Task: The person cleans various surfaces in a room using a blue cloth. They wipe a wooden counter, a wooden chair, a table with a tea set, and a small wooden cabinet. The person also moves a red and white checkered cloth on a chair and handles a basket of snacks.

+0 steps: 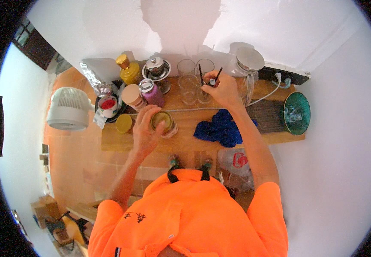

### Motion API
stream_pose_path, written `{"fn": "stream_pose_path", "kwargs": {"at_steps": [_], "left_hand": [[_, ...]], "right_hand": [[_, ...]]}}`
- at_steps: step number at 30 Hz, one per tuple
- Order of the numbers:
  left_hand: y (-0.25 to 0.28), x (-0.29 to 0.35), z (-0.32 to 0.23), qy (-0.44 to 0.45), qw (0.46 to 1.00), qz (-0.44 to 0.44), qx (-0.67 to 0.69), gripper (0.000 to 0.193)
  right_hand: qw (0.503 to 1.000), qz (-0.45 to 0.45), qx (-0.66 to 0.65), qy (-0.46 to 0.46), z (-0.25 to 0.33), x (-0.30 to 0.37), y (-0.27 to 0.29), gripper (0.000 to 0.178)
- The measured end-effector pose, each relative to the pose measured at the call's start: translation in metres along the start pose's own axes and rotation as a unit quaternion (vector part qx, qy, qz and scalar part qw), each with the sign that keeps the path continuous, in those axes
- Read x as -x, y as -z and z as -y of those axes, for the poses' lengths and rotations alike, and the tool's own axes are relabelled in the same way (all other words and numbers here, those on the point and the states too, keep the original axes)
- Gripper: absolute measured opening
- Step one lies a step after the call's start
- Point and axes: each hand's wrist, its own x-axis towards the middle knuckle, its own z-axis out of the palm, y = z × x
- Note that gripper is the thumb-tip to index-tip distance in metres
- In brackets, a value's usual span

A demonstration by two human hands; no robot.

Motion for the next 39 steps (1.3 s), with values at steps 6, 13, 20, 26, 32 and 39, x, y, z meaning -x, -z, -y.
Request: {"fn": "stream_pose_path", "kwargs": {"at_steps": [6, 13, 20, 26, 32, 39], "left_hand": [[-0.005, 0.006, -0.002, 0.017, 0.999, 0.029, -0.023, 0.051], [-0.010, 0.011, -0.004, 0.000, 0.998, 0.044, -0.054, 0.064], [-0.016, 0.014, -0.005, 0.042, 0.997, 0.044, -0.040, 0.078], [-0.021, 0.024, -0.003, 0.074, 0.995, -0.002, -0.060, 0.089], [-0.040, 0.047, 0.006, 0.128, 0.989, -0.057, -0.048, 0.094], [-0.065, 0.069, 0.045, 0.221, 0.968, -0.060, 0.107, 0.092]], "right_hand": [[1.000, 0.020, -0.009, 0.002, 0.007, 0.007, 0.008, 0.039], [0.999, 0.002, -0.039, 0.017, 0.011, 0.018, 0.012, 0.053], [0.996, -0.049, -0.075, 0.023, 0.015, 0.034, 0.012, 0.051], [0.990, -0.136, -0.020, 0.037, 0.049, 0.079, 0.017, 0.045], [0.995, 0.043, -0.033, 0.079, 0.074, 0.108, -0.020, 0.052], [0.970, 0.138, 0.072, 0.188, 0.092, 0.085, -0.068, 0.071]]}}
